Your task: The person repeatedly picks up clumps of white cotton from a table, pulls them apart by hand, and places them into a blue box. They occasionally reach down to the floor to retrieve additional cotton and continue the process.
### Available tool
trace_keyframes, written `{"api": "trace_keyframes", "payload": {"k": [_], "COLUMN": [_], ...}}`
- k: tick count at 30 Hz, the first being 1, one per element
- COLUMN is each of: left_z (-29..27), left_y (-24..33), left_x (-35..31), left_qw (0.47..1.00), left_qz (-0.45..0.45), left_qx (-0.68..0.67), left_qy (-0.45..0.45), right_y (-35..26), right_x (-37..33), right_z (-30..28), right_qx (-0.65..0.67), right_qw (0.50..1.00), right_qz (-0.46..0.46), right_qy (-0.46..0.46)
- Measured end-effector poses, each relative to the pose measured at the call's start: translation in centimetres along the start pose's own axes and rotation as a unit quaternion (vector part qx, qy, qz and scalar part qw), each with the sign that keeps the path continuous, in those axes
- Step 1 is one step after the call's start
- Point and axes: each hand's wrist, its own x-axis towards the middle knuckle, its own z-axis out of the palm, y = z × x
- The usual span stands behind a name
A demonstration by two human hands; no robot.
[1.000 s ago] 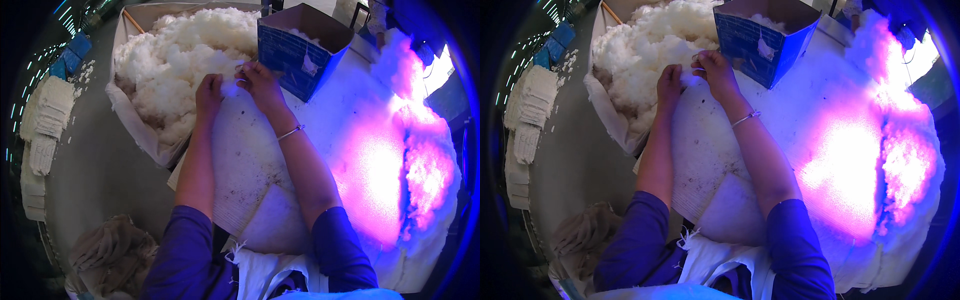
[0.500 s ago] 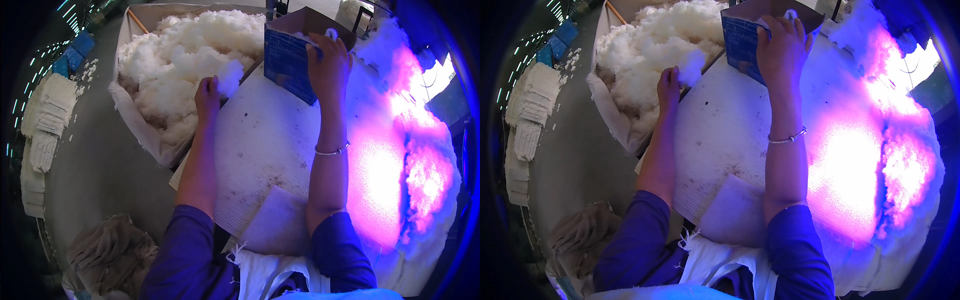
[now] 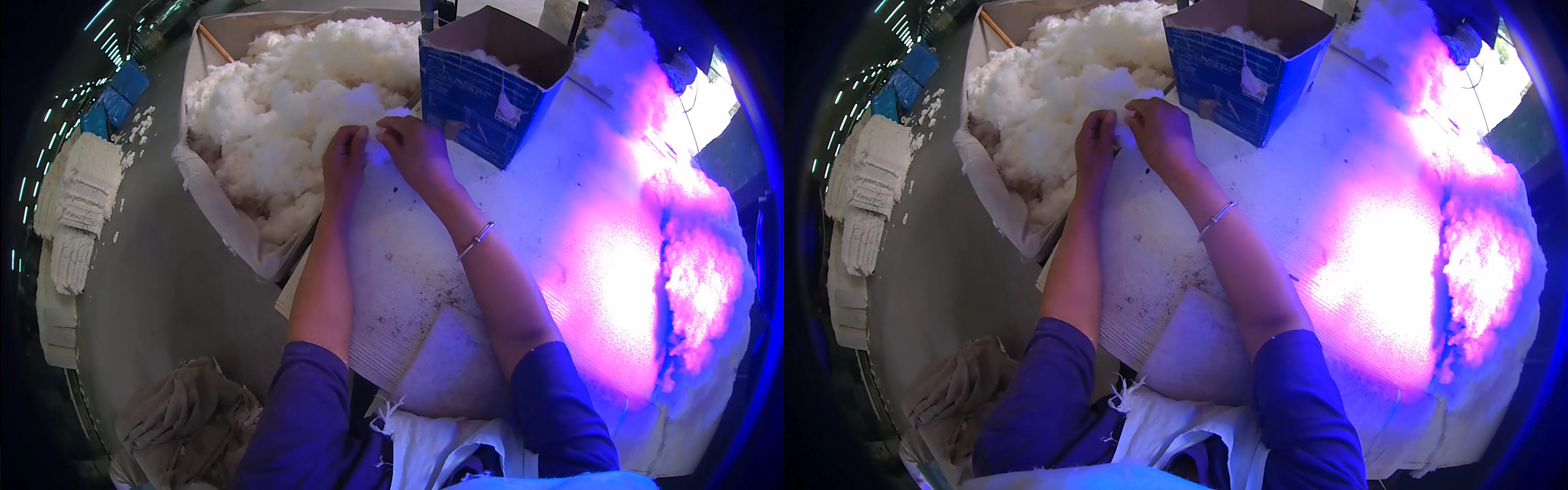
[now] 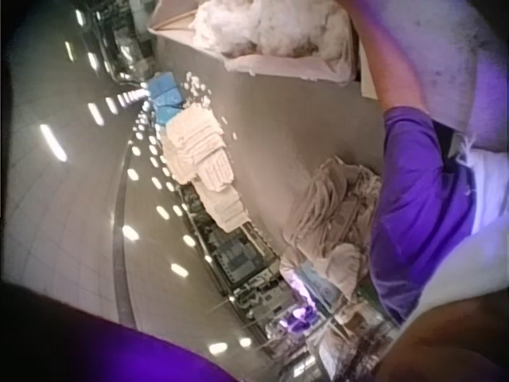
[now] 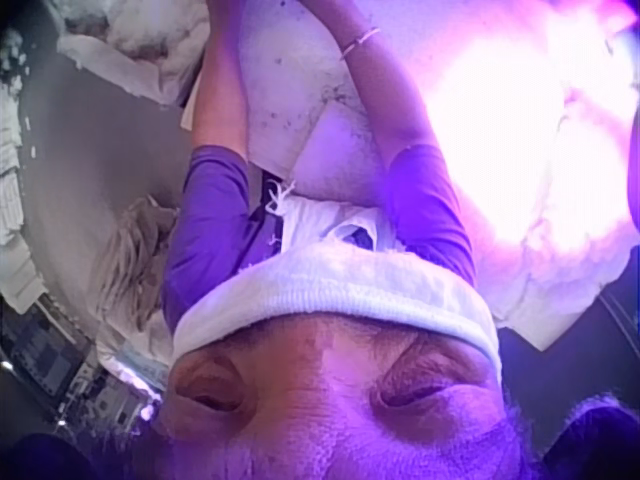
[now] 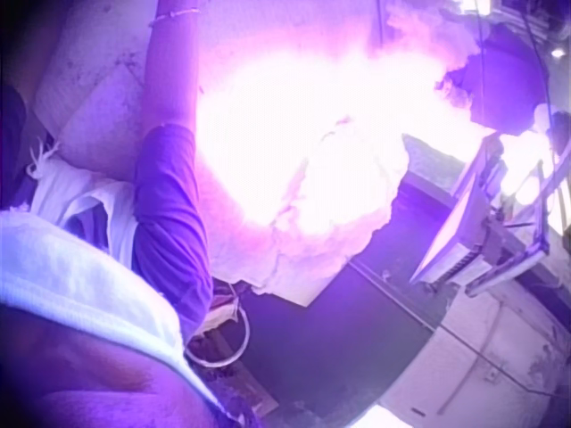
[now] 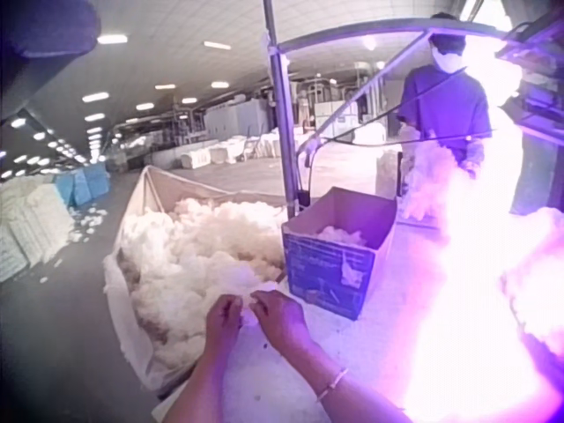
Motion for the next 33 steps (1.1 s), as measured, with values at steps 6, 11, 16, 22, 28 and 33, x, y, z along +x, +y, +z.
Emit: {"api": "trace_keyframes", "payload": {"k": [6, 11, 16, 22, 28, 33], "left_z": [0.5, 0.4, -0.4, -3.8, -13.6, -14.2], "left_y": [0.0, 0.1, -0.3, -5.3, -9.9, -9.0], "left_x": [-0.3, -0.3, -0.6, 2.2, 4.3, 3.7], "left_qw": [0.996, 0.973, 0.984, 0.967, 0.916, 0.963], "left_qz": [0.012, 0.169, 0.12, 0.031, -0.221, -0.144], "left_qx": [-0.063, 0.111, 0.13, 0.08, 0.032, 0.075], "left_qy": [-0.055, -0.115, 0.015, 0.242, 0.333, 0.214], "right_y": [1.9, -0.7, -3.2, -2.7, -3.2, -4.0], "right_x": [-0.1, 1.3, 3.8, 2.9, 3.4, 3.5], "right_z": [0.1, -1.4, -9.1, -11.9, -12.2, -12.8], "right_qx": [0.04, -0.025, -0.2, -0.377, -0.297, -0.282], "right_qw": [0.999, 1.0, 0.912, 0.907, 0.911, 0.917], "right_qz": [0.027, 0.008, -0.207, -0.02, -0.124, -0.14], "right_qy": [-0.013, -0.001, 0.292, 0.185, 0.256, 0.246]}}
